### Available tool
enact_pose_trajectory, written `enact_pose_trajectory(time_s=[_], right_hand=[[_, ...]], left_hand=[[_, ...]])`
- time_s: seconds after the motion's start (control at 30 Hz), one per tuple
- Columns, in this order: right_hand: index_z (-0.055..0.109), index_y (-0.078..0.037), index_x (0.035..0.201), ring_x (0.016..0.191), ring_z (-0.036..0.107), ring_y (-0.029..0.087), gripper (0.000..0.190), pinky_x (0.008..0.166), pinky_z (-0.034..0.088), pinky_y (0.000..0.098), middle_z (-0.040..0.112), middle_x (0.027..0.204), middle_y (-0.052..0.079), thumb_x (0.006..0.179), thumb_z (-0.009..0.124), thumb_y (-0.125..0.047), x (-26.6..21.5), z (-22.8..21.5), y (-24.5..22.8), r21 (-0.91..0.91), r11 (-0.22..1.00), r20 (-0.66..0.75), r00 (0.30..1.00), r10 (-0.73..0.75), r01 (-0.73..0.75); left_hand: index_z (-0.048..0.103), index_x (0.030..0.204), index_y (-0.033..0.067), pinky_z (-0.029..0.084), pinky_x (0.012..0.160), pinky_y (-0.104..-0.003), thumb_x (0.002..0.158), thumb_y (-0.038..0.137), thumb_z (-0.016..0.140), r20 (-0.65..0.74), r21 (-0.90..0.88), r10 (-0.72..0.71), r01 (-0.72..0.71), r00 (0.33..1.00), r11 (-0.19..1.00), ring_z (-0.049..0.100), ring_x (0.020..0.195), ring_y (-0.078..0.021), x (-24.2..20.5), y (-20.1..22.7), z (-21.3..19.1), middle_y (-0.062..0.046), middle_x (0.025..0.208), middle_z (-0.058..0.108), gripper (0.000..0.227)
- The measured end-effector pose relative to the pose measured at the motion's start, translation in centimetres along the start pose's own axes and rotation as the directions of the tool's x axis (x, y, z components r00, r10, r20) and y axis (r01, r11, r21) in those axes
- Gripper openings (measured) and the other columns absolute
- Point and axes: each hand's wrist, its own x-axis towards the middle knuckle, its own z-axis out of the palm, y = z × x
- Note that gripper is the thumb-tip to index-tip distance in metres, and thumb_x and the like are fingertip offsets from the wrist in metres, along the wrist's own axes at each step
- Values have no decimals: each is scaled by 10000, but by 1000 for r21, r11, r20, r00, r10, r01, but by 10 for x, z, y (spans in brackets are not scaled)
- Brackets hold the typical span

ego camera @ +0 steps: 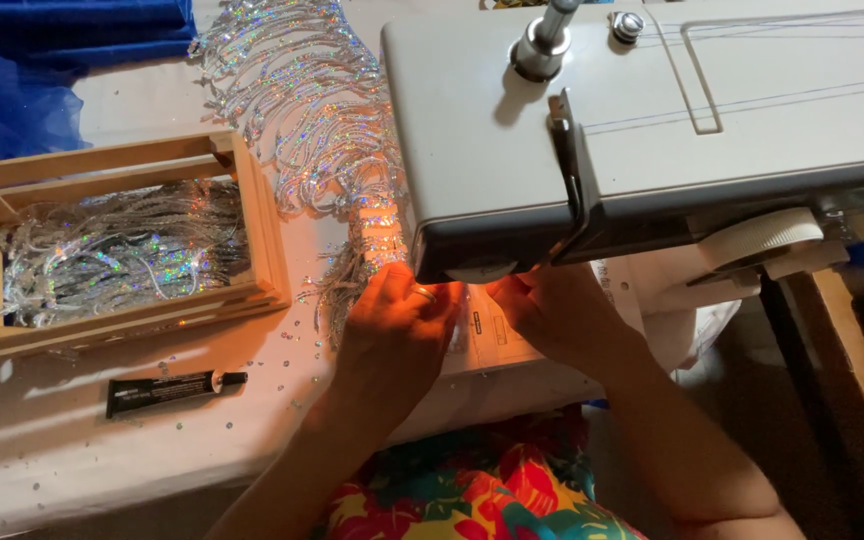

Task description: Applying glue to decorative sequin strips and attaching them to a project, interspersed with using a sewing machine.

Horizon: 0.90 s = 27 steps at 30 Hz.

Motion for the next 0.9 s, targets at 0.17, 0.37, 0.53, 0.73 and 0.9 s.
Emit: enact_pose_trajectory(time_s=[0.17, 0.37, 0.53, 0.73, 0.9], right_hand=[[532, -77, 596, 350, 412, 154, 165, 414, 348, 212, 399, 457, 10, 749, 543, -15, -2, -2, -4, 33, 999, -11, 999, -35, 36], [486, -40, 590, 405, 432, 281, 216, 427, 354, 339, 401, 492, 134, 774, 598, -61, -7, 4, -13, -173, 984, -62, 997, -45, 33], [537, -84, 600, 437, 498, 235, 174, 485, 439, 300, 502, 521, 87, 755, 554, -7, -2, -3, -14, -127, 990, -11, 998, -56, 54], [602, -12, 697, 459, 545, 322, 134, 475, 427, 379, 536, 556, 165, 819, 560, -47, -1, -9, -24, -116, 993, 99, 994, 47, -35], [527, -43, 574, 453, 520, 331, 247, 491, 404, 359, 457, 482, 148, 803, 601, -99, -6, 0, -23, -212, 977, 37, 999, 17, -9]], left_hand=[[616, 746, 81, 478, 642, -333, 905, 97, 639, -8, -21, -24, 24, 1000, 999, 501, 709, -250, -2, 1, 3, -54, 640, 416, 162], [607, 763, 93, 484, 649, -341, 889, 120, 658, 10, -1, -35, 35, 999, 999, 510, 715, -258, -5, 0, 7, -55, 638, 418, 139], [608, 770, 100, 495, 663, -325, 880, 142, 689, 37, -16, -76, 77, 996, 997, 542, 730, -250, -6, -1, 6, -42, 607, 419, 143], [581, 791, 120, 494, 659, -336, 927, 178, 649, 55, -57, -105, 109, 993, 992, 540, 726, -265, -12, -3, 9, -47, 610, 407, 163], [549, 813, 153, 502, 619, -346, 907, 232, 664, 94, -81, -153, 161, 984, 984, 547, 720, -263, -13, -4, 9, -27, 610, 394, 169]])
